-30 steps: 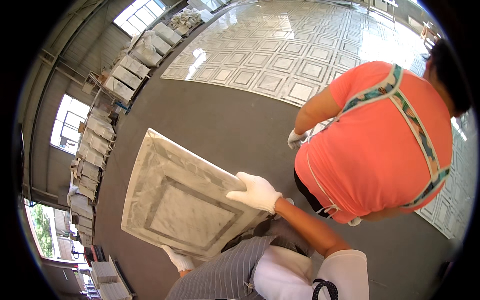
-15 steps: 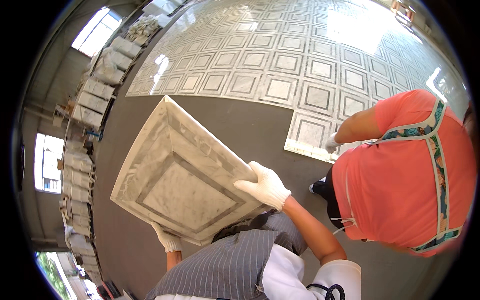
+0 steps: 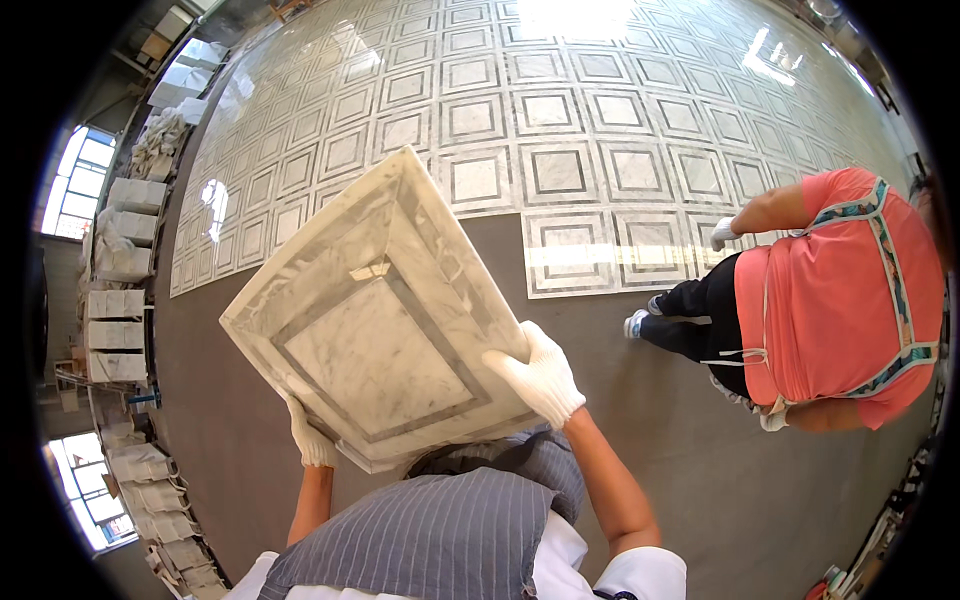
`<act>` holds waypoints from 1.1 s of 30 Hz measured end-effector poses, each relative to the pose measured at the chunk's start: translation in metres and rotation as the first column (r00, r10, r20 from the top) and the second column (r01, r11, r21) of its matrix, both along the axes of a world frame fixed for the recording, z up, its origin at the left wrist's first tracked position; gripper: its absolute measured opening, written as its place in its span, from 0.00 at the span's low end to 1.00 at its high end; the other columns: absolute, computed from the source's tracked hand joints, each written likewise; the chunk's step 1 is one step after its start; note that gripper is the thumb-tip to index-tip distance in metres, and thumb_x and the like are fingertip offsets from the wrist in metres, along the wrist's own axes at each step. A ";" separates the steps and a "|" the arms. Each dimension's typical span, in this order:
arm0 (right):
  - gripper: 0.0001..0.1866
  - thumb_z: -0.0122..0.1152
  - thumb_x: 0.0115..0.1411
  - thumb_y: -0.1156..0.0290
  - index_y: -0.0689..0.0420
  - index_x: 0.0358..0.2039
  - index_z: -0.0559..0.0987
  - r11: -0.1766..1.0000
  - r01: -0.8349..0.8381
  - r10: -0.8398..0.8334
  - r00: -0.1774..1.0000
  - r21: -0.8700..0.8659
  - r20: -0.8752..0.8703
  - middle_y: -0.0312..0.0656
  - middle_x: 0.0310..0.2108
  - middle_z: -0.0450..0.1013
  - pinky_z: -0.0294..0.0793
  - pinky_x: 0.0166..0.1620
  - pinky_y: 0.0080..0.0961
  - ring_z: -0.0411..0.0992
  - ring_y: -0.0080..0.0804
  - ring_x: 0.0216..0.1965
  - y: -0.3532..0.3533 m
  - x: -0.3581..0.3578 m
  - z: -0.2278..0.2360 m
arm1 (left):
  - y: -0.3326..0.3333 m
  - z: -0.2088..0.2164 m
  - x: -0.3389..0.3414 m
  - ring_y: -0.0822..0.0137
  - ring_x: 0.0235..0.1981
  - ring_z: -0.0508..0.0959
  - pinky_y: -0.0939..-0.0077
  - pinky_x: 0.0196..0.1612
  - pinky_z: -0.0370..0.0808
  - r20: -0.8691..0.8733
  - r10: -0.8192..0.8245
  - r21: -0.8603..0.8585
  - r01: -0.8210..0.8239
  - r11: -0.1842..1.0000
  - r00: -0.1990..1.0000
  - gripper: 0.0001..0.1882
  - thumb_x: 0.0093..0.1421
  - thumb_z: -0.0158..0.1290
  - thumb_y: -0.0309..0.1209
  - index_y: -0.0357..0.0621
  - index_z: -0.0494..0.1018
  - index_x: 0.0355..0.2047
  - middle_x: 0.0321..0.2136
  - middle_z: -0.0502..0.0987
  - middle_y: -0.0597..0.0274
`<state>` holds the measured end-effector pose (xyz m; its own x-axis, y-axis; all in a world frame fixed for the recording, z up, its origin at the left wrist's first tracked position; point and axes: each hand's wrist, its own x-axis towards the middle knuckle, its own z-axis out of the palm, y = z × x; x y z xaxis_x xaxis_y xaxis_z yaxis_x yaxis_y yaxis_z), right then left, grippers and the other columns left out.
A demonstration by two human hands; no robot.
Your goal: The person picks up square tiles from a table, walks to a partially tiled floor area, and places each tile into position. The person repeats this process multiple times, carrying tiles one at a time and aligning them with the existing pattern.
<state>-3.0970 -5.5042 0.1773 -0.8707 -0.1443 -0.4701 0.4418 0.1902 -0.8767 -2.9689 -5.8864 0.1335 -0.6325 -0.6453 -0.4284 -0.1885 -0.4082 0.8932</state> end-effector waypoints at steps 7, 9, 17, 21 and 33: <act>0.16 0.64 0.53 0.66 0.63 0.38 0.75 0.974 0.185 -0.186 0.983 -0.127 0.009 0.37 0.31 0.75 0.71 0.40 0.24 0.71 0.22 0.34 0.015 -0.057 -0.017 | 0.015 0.015 -0.109 0.69 0.45 0.73 0.73 0.49 0.70 0.095 -0.124 -0.162 0.138 0.977 0.988 0.25 0.66 0.46 0.46 0.36 0.69 0.51 0.45 0.75 0.62; 0.16 0.64 0.53 0.66 0.63 0.38 0.75 0.972 0.194 -0.193 0.981 -0.130 0.015 0.39 0.32 0.75 0.71 0.40 0.24 0.71 0.23 0.35 0.026 -0.073 -0.023 | 0.020 0.015 -0.131 0.72 0.40 0.74 0.76 0.45 0.71 0.160 -0.107 -0.214 0.141 0.967 0.981 0.21 0.65 0.48 0.45 0.38 0.71 0.46 0.40 0.76 0.64; 0.20 0.65 0.53 0.64 0.64 0.41 0.75 0.988 0.148 -0.142 0.983 -0.048 0.114 0.42 0.33 0.76 0.73 0.40 0.25 0.73 0.25 0.35 0.076 -0.139 -0.060 | 0.057 0.002 -0.208 0.79 0.23 0.68 0.82 0.27 0.65 0.315 -0.055 -0.297 0.153 0.943 0.948 0.16 0.65 0.49 0.43 0.45 0.72 0.28 0.22 0.71 0.74; 0.20 0.65 0.53 0.65 0.65 0.42 0.75 0.965 0.256 -0.232 0.937 -0.063 0.262 0.43 0.35 0.76 0.73 0.41 0.25 0.73 0.25 0.36 0.083 -0.140 -0.075 | 0.051 -0.011 -0.236 0.80 0.20 0.62 0.82 0.24 0.59 0.571 -0.092 -0.333 0.332 0.882 0.816 0.19 0.64 0.51 0.45 0.47 0.70 0.22 0.18 0.65 0.75; 0.18 0.64 0.54 0.64 0.66 0.39 0.76 0.923 0.353 -0.383 0.806 0.153 0.452 0.40 0.33 0.75 0.70 0.38 0.23 0.70 0.24 0.33 0.096 -0.142 -0.163 | 0.069 -0.130 -0.291 0.77 0.23 0.64 0.76 0.27 0.64 0.788 -0.354 -0.112 0.683 0.722 0.503 0.26 0.61 0.51 0.51 0.35 0.75 0.27 0.20 0.70 0.69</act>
